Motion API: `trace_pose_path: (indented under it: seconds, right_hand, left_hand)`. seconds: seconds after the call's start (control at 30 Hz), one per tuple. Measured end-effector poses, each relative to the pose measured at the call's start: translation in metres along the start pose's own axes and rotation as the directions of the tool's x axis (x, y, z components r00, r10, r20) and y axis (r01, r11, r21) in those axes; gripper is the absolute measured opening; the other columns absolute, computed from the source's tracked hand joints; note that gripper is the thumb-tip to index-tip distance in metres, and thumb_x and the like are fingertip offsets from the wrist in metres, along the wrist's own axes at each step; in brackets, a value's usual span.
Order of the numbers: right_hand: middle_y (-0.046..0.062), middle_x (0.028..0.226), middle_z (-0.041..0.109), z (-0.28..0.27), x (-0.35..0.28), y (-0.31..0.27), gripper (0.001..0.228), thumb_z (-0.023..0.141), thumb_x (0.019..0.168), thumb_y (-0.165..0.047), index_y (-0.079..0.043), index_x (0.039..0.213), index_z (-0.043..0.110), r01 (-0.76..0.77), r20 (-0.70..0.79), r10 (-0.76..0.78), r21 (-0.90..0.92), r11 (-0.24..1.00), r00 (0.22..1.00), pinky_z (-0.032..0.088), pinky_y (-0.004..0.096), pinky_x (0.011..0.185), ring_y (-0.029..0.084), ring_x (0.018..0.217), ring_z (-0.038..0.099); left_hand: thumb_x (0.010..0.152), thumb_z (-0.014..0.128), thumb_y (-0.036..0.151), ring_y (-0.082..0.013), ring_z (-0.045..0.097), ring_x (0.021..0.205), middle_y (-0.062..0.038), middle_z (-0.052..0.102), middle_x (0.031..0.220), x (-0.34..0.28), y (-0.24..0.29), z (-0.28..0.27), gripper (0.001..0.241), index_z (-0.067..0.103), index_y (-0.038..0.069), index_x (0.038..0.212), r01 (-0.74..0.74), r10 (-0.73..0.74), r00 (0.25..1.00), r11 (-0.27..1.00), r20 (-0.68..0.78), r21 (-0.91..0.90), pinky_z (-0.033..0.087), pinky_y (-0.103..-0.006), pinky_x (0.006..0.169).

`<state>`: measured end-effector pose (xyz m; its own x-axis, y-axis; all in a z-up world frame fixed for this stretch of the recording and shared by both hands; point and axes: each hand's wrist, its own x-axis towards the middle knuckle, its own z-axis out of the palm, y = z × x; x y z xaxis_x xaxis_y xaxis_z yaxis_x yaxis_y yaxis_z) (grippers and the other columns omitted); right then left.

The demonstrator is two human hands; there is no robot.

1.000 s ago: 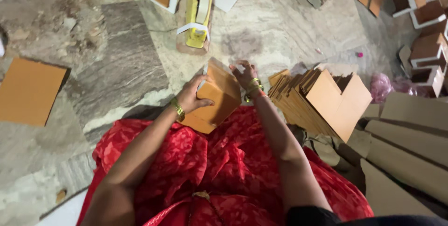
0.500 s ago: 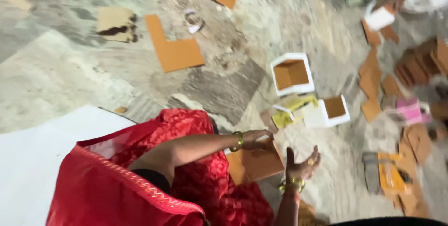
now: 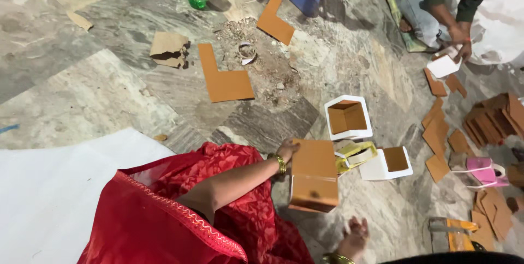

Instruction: The person assembles cardboard boxes by hand and using a tape dispenser. They fold pre-cut cardboard sheets into a box shape and apply tape to secure the bottom flaps.

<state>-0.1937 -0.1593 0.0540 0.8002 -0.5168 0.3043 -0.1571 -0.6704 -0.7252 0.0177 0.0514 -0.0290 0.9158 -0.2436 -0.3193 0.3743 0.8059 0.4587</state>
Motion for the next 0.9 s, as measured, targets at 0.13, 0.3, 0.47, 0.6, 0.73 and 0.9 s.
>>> trace_pose_path:
  seconds: [0.13,0.3,0.47,0.6,0.73,0.9]
  right_hand:
    - [0.019,0.161,0.05,-0.031,-0.016,0.029,0.071,0.084,0.084,-0.024,-0.03,0.143,0.044,0.649,-0.084,-0.647,0.003,0.761,0.758,0.045,0.041,0.118,0.032,0.141,0.053]
    - [0.015,0.148,0.058,-0.053,-0.099,0.028,0.058,0.079,0.086,-0.025,-0.023,0.137,0.052,-0.09,0.021,0.093,-0.105,0.99,0.995,0.05,0.039,0.109,0.029,0.129,0.06]
    - [0.011,0.135,0.066,-0.04,-0.073,-0.042,0.047,0.075,0.088,-0.026,-0.016,0.131,0.061,-0.035,0.017,0.037,-0.07,0.997,0.999,0.055,0.036,0.1,0.025,0.117,0.066]
    - [0.008,0.125,0.072,-0.046,-0.027,-0.103,0.041,0.071,0.089,-0.028,-0.01,0.126,0.068,0.146,0.081,-0.138,-0.102,0.984,0.987,0.059,0.034,0.093,0.022,0.107,0.072]
    - [0.009,0.117,0.075,-0.078,-0.013,-0.096,0.041,0.076,0.084,-0.024,-0.007,0.12,0.07,-0.076,0.342,0.125,-0.153,0.985,0.932,0.061,0.033,0.086,0.023,0.099,0.074]
    - [0.011,0.118,0.074,-0.19,0.01,0.045,0.046,0.081,0.084,-0.025,-0.007,0.124,0.069,-0.235,0.053,0.32,-0.567,0.79,0.946,0.057,0.037,0.089,0.027,0.102,0.072]
  left_hand:
    - [0.1,0.058,0.016,-0.0259,0.071,0.091,-0.011,0.07,0.106,0.012,0.002,-0.003,0.021,0.06,0.006,0.118,0.214,-0.202,0.977,0.943,0.072,-0.255,0.062,-0.0435,0.074]
    - [0.097,0.062,0.031,-0.019,0.071,0.094,-0.008,0.073,0.111,-0.013,-0.035,-0.036,0.032,0.065,0.01,0.121,0.37,-0.371,0.926,0.846,-0.075,0.383,0.062,-0.039,0.078]
    - [0.101,0.059,0.039,-0.02,0.071,0.102,-0.01,0.074,0.117,-0.019,-0.015,-0.065,0.041,0.065,0.006,0.125,0.635,-0.75,0.642,0.636,0.16,0.439,0.059,-0.0375,0.09]
    - [0.099,0.06,0.043,-0.0239,0.068,0.108,-0.012,0.071,0.123,-0.017,0.001,-0.058,0.045,0.069,0.009,0.126,-0.771,-0.703,0.433,0.035,0.564,0.636,0.054,-0.0377,0.091]
    - [0.097,0.063,0.043,-0.0249,0.074,0.099,-0.011,0.077,0.107,-0.008,-0.009,-0.022,0.039,0.073,0.01,0.115,-0.449,-0.608,0.736,-0.109,0.298,0.887,0.056,-0.0372,0.088]
    - [0.087,0.075,0.042,-0.0256,0.074,0.092,-0.01,0.076,0.098,0.018,-0.014,0.014,0.035,0.074,0.013,0.108,-0.301,-0.325,0.904,-0.023,0.278,0.953,0.058,-0.0369,0.083]
